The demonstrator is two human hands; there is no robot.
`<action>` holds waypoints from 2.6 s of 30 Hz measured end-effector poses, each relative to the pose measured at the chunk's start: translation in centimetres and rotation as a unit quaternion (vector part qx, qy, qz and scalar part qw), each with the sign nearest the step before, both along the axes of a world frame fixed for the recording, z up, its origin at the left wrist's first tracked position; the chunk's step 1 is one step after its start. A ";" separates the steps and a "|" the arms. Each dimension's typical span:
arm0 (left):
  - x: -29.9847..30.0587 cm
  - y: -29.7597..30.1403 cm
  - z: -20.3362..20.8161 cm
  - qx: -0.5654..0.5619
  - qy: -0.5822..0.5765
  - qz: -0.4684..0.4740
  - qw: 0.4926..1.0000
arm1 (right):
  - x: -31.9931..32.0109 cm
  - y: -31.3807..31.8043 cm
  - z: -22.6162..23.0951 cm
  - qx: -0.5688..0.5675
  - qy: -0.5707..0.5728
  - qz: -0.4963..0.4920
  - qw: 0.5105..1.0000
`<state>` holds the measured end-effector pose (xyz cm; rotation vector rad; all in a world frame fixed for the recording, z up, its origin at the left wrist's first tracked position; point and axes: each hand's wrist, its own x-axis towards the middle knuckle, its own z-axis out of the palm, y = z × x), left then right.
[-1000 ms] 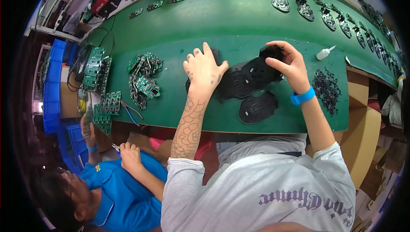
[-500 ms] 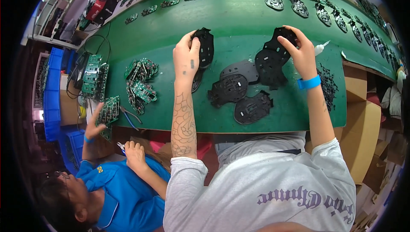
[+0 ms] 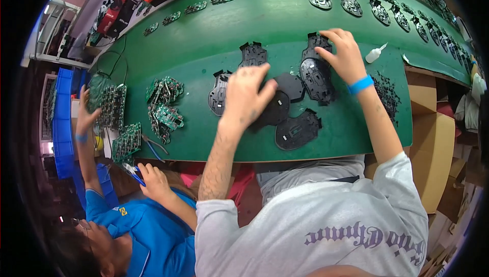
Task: The person assembles computer mouse base plates by applying small components and mouse pads to them, using an adhesive applicator to secure the parts.
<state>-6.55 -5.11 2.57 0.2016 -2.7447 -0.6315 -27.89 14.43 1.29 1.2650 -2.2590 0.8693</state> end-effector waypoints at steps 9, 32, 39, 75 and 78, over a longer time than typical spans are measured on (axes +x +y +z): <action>0.9 3.3 -0.5 0.109 0.024 0.054 0.992 | 6.8 3.8 0.9 0.058 -0.301 -0.021 0.952; 12.4 7.3 -2.6 -0.095 0.213 0.301 0.925 | 0.1 -6.9 2.4 0.136 -0.080 0.320 0.934; 15.6 8.7 -4.6 -0.086 0.132 0.347 0.925 | 0.1 -10.6 -0.2 0.073 -0.141 0.387 0.908; 8.0 15.3 -0.7 -0.001 -0.079 0.110 0.991 | 13.6 6.8 -0.7 -0.035 -0.150 -0.022 0.988; 7.7 15.3 -0.5 -0.018 -0.043 0.131 0.990 | 11.8 7.9 0.8 -0.064 -0.127 0.005 0.990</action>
